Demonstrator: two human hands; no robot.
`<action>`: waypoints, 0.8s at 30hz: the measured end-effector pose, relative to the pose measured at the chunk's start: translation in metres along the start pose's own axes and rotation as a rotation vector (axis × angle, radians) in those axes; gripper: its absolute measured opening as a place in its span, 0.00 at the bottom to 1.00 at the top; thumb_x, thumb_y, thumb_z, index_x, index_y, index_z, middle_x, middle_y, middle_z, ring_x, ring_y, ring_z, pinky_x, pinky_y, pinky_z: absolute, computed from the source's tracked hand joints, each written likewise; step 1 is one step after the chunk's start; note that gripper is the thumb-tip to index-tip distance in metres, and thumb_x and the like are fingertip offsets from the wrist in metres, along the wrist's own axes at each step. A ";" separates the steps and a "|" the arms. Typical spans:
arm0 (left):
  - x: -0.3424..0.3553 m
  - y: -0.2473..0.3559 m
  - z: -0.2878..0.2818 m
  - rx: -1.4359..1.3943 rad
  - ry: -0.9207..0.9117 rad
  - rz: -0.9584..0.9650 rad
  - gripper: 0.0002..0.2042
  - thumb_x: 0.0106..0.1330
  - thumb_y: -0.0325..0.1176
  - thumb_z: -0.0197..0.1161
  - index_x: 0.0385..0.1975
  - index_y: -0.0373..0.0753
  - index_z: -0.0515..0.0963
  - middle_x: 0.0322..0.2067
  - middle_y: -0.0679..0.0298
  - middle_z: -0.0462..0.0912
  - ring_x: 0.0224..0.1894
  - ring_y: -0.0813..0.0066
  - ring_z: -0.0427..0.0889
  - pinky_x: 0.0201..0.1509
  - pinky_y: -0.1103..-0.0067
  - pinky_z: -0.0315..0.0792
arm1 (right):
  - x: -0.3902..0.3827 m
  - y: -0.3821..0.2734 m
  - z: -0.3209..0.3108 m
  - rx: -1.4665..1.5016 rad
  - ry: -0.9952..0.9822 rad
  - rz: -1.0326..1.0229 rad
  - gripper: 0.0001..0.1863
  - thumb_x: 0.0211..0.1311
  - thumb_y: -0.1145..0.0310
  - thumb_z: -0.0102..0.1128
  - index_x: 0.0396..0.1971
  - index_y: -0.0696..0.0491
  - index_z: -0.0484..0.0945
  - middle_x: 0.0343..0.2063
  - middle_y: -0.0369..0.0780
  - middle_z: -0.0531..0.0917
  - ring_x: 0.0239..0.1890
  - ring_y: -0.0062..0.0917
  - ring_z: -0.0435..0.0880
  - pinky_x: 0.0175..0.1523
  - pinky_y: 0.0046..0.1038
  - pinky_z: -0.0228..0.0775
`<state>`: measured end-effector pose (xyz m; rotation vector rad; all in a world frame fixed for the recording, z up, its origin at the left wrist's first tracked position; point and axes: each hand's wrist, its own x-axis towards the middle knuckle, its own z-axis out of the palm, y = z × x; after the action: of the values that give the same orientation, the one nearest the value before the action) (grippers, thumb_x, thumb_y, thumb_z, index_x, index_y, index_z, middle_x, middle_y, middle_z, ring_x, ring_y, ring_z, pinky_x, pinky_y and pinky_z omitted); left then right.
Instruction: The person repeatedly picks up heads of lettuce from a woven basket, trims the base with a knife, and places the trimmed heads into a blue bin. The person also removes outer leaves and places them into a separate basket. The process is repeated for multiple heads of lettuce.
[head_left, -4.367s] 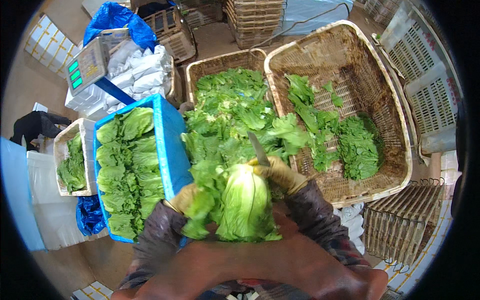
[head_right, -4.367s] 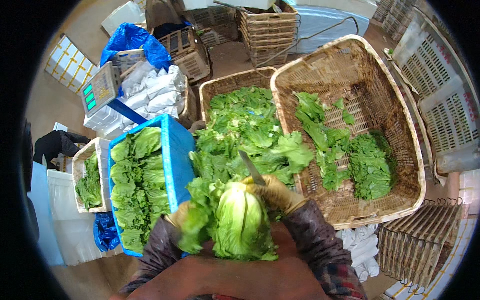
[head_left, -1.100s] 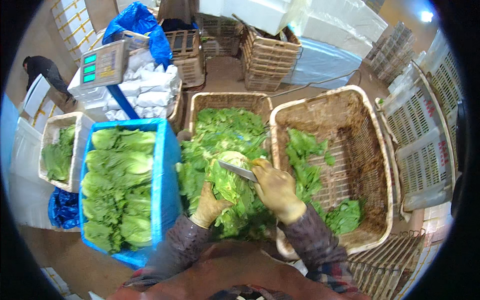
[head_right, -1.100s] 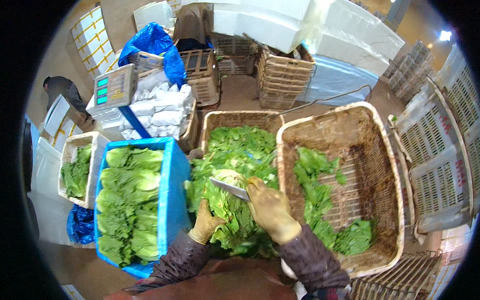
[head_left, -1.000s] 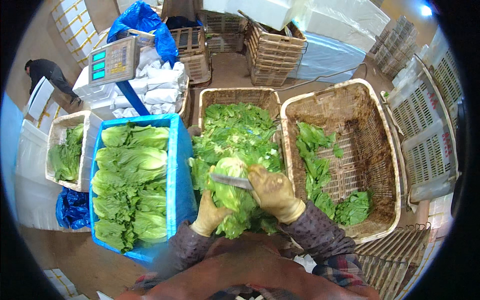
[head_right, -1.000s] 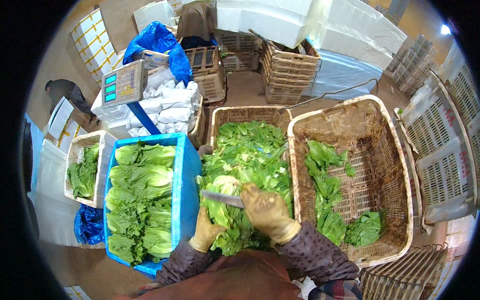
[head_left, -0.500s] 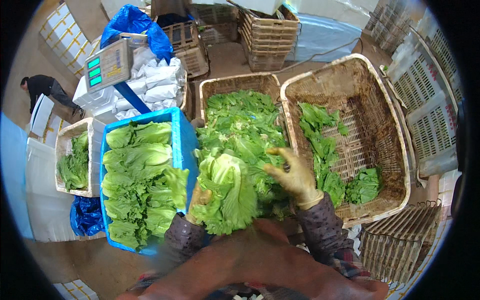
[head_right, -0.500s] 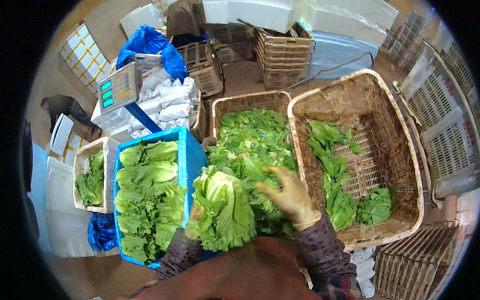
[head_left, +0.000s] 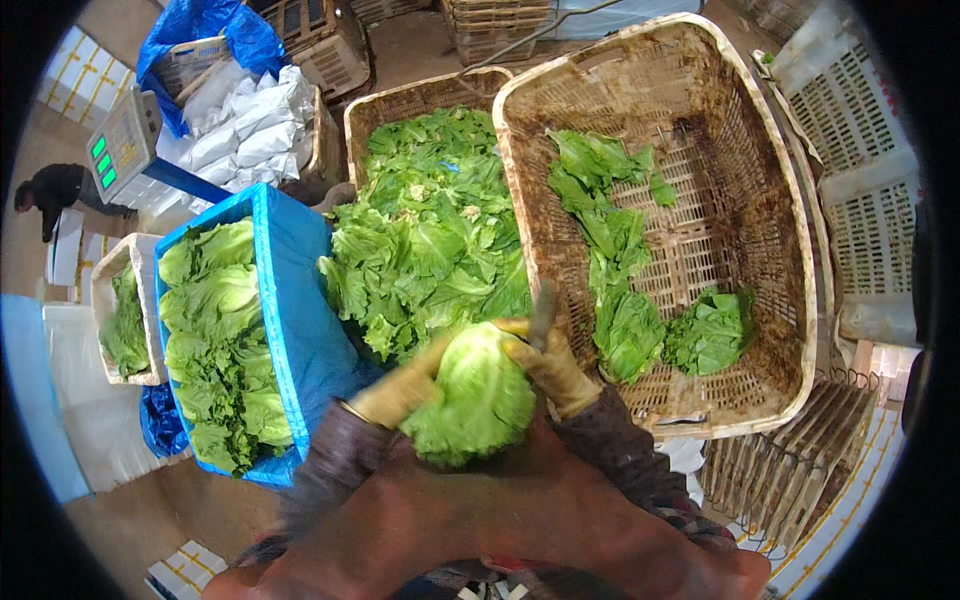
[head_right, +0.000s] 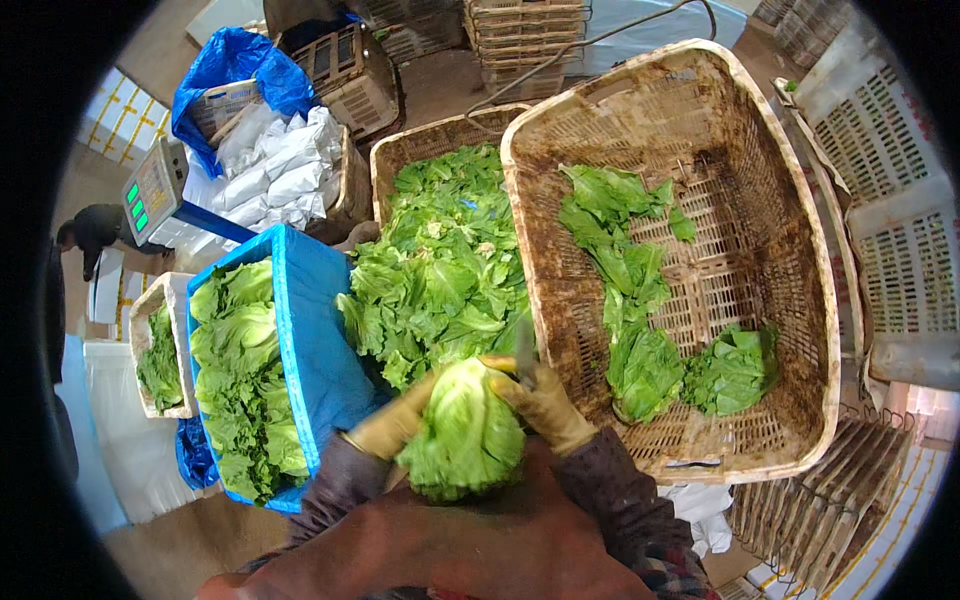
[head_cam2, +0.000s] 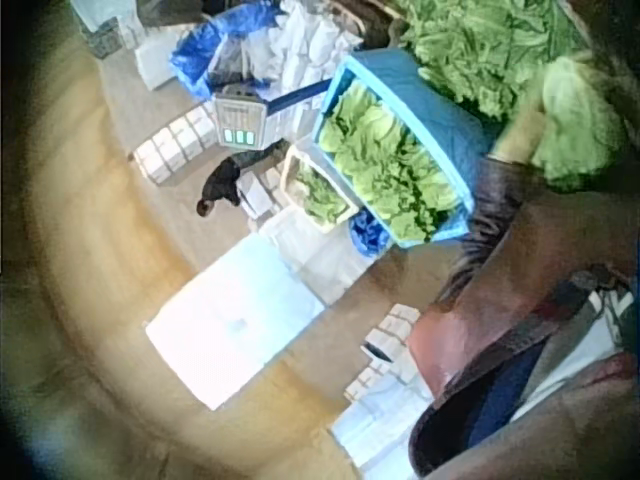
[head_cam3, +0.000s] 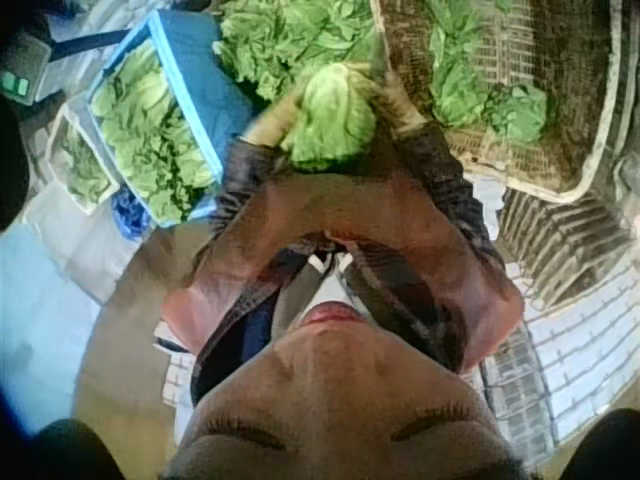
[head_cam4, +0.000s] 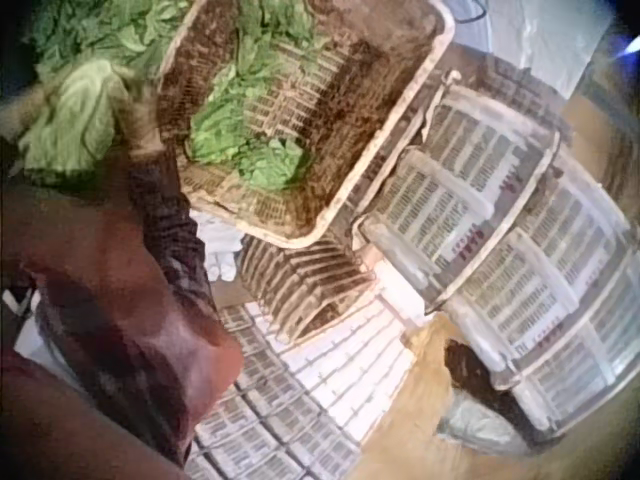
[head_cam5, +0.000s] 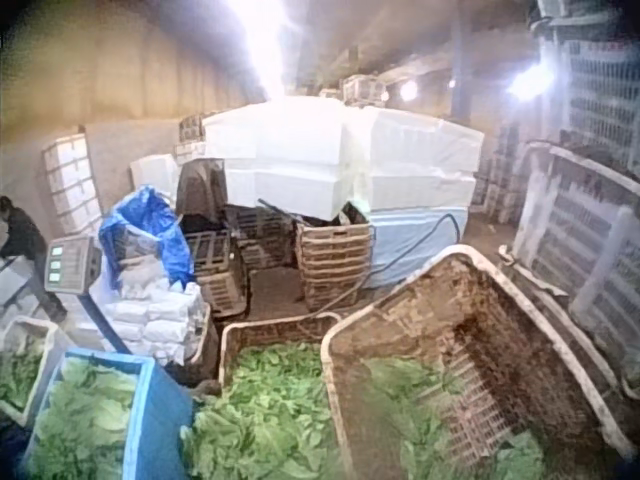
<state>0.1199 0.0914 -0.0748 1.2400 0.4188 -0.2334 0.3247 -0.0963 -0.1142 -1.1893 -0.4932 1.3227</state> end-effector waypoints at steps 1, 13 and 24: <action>-0.006 -0.002 0.023 -0.222 0.082 0.130 0.53 0.57 0.41 0.80 0.79 0.39 0.52 0.77 0.58 0.57 0.78 0.67 0.54 0.77 0.69 0.57 | 0.012 -0.023 -0.001 -0.161 -0.058 -0.026 0.21 0.65 0.57 0.73 0.51 0.56 0.85 0.43 0.36 0.88 0.46 0.24 0.84 0.58 0.28 0.76; -0.068 -0.020 -0.015 -0.157 0.352 0.181 0.60 0.53 0.71 0.72 0.76 0.32 0.56 0.71 0.58 0.68 0.72 0.67 0.67 0.76 0.70 0.60 | 0.068 -0.087 0.054 -0.579 -0.363 -0.077 0.28 0.67 0.48 0.69 0.53 0.58 0.82 0.50 0.46 0.86 0.52 0.36 0.85 0.59 0.33 0.76; -0.123 -0.017 -0.031 -0.835 0.392 0.439 0.43 0.66 0.57 0.70 0.74 0.38 0.63 0.69 0.57 0.72 0.68 0.63 0.74 0.73 0.65 0.68 | 0.052 -0.089 0.143 -0.747 -0.088 -0.087 0.22 0.65 0.66 0.64 0.58 0.53 0.76 0.45 0.42 0.82 0.46 0.31 0.83 0.53 0.33 0.79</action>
<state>-0.0037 0.1086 -0.0445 0.5137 0.4948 0.5299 0.2593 0.0213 0.0002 -1.6886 -1.1544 1.1439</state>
